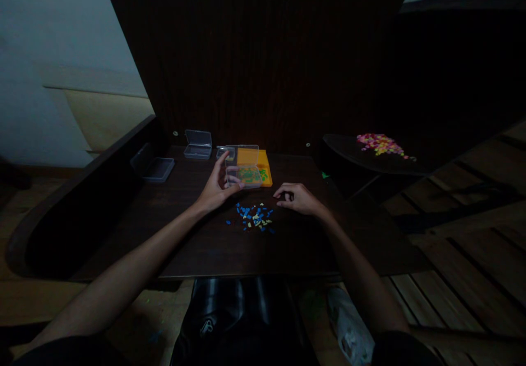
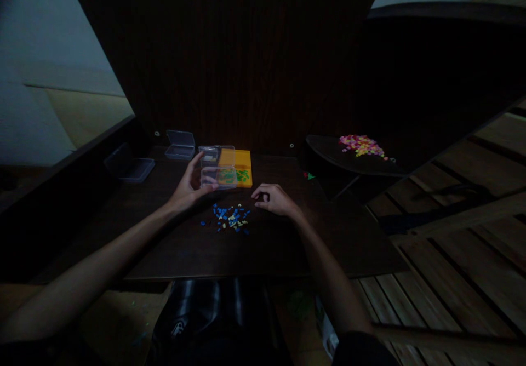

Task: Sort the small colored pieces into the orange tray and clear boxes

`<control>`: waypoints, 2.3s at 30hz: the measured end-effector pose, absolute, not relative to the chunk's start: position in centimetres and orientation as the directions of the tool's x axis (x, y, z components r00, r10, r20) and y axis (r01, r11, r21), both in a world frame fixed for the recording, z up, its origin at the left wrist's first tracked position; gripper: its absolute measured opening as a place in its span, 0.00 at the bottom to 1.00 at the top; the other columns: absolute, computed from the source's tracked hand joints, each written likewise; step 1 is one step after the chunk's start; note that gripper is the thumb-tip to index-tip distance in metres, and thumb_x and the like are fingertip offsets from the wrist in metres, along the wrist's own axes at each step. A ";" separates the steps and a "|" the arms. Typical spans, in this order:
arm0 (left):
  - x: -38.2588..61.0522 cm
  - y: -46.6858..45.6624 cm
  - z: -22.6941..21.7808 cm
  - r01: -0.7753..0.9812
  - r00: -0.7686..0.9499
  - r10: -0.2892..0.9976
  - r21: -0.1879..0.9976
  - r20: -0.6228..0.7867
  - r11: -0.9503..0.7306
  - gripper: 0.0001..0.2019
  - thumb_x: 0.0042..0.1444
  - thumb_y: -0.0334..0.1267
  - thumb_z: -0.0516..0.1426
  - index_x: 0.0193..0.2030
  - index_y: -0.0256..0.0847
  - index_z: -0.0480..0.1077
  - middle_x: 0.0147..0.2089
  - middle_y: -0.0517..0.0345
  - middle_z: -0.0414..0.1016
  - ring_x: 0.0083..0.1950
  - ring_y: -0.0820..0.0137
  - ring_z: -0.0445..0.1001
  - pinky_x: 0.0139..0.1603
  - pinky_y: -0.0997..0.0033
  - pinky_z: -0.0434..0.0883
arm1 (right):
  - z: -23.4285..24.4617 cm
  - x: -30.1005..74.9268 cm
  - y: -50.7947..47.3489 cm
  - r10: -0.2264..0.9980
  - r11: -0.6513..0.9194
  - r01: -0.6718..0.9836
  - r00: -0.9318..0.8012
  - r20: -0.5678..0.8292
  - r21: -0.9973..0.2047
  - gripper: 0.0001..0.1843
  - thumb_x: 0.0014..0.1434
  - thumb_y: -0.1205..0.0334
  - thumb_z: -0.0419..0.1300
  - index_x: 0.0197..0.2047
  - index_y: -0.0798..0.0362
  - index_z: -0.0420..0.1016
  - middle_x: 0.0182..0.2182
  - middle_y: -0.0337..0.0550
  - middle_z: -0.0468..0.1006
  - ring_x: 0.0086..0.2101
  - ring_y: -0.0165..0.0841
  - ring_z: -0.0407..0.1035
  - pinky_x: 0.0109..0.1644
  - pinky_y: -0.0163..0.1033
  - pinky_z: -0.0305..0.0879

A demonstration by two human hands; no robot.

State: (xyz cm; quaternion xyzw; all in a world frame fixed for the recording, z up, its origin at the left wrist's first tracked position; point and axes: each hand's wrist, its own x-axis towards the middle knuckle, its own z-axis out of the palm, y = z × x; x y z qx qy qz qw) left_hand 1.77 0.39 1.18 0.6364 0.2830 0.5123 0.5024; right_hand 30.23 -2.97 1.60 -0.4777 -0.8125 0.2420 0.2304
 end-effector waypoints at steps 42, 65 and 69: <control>1.8 0.0 1.8 -0.165 0.338 0.882 0.943 0.328 -0.288 0.50 0.46 0.37 0.69 0.71 0.55 0.45 0.56 0.47 0.67 0.41 0.69 0.74 0.42 0.64 0.76 | 1.2 29.7 -3.1 0.842 0.511 0.686 -0.522 0.139 -0.518 0.05 0.59 0.64 0.63 0.38 0.54 0.80 0.37 0.45 0.75 0.36 0.32 0.70 0.39 0.36 0.65; 1.9 -0.1 1.8 -0.168 0.333 0.882 0.942 0.333 -0.292 0.49 0.46 0.37 0.69 0.71 0.53 0.46 0.56 0.47 0.67 0.40 0.70 0.75 0.43 0.64 0.77 | 0.5 29.1 -3.3 0.789 0.601 0.632 -0.568 0.235 -0.489 0.07 0.61 0.66 0.61 0.40 0.54 0.81 0.37 0.46 0.78 0.38 0.34 0.73 0.43 0.38 0.68; 1.9 -0.1 1.8 -0.167 0.340 0.878 0.940 0.338 -0.297 0.49 0.46 0.38 0.69 0.71 0.54 0.47 0.55 0.47 0.68 0.40 0.70 0.75 0.43 0.63 0.76 | 0.5 29.1 -3.3 0.792 0.600 0.630 -0.554 0.255 -0.494 0.05 0.60 0.67 0.62 0.38 0.54 0.80 0.35 0.46 0.79 0.36 0.33 0.73 0.42 0.37 0.67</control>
